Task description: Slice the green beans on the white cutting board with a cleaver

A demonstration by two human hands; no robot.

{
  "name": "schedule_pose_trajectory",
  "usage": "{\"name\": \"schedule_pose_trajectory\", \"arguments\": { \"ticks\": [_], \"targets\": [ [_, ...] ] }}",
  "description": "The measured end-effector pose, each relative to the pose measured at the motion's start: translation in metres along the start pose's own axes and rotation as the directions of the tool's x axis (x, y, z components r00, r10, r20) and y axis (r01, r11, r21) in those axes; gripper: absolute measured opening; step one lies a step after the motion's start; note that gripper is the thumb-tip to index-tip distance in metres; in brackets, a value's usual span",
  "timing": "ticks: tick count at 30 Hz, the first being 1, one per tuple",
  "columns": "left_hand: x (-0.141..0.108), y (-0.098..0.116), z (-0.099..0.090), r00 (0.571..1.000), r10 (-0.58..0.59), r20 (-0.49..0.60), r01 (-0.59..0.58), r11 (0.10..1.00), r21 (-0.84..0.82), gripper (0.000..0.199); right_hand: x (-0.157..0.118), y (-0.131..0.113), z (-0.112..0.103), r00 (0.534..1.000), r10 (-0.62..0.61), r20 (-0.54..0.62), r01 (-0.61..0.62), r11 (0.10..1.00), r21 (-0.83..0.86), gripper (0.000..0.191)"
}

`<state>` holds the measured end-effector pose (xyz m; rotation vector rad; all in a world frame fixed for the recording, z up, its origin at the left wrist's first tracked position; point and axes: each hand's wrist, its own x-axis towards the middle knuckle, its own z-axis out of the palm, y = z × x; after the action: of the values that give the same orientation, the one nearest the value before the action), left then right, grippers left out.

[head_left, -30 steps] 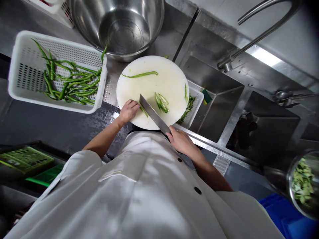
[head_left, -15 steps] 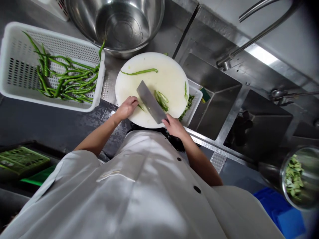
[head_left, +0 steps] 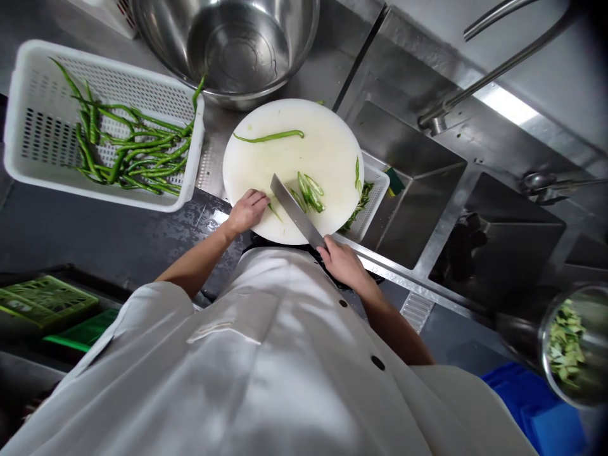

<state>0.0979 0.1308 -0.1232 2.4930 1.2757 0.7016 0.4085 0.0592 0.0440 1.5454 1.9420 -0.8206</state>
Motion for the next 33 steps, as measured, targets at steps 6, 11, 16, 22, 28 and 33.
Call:
{"name": "schedule_pose_trajectory", "arguments": {
  "ticks": [6,11,16,22,28,33],
  "targets": [
    [-0.002,-0.001,-0.002,1.000,0.022,0.000,-0.022,1.000,-0.007,0.036,-0.009,-0.003,-0.008,0.999,-0.038,0.029,0.038,0.999,0.021,0.038],
    [-0.004,-0.003,0.001,1.000,0.020,-0.015,-0.020,1.000,-0.016,0.036,-0.010,0.004,-0.006,0.995,-0.103,0.016,0.101,0.988,0.113,0.033],
    [-0.004,-0.002,0.005,0.998,0.055,-0.033,-0.056,0.998,-0.032,0.033,0.030,-0.015,0.001,0.989,-0.138,-0.048,0.145,0.966,0.212,0.029],
    [0.006,-0.016,-0.015,0.998,-0.014,-0.056,0.008,0.993,-0.114,0.028,0.047,-0.013,0.003,0.985,-0.108,-0.131,0.145,0.936,0.320,0.029],
    [0.099,-0.091,-0.028,0.956,-0.253,-0.147,0.253,0.967,-0.016,0.016,0.021,-0.003,0.025,0.971,-0.201,-0.127,0.231,0.925,0.301,0.021],
    [0.163,-0.130,-0.002,0.986,-0.165,0.018,0.165,0.986,0.027,0.011,0.045,0.004,0.025,0.981,-0.043,-0.188,0.139,0.835,0.532,0.015]
  ]
}}
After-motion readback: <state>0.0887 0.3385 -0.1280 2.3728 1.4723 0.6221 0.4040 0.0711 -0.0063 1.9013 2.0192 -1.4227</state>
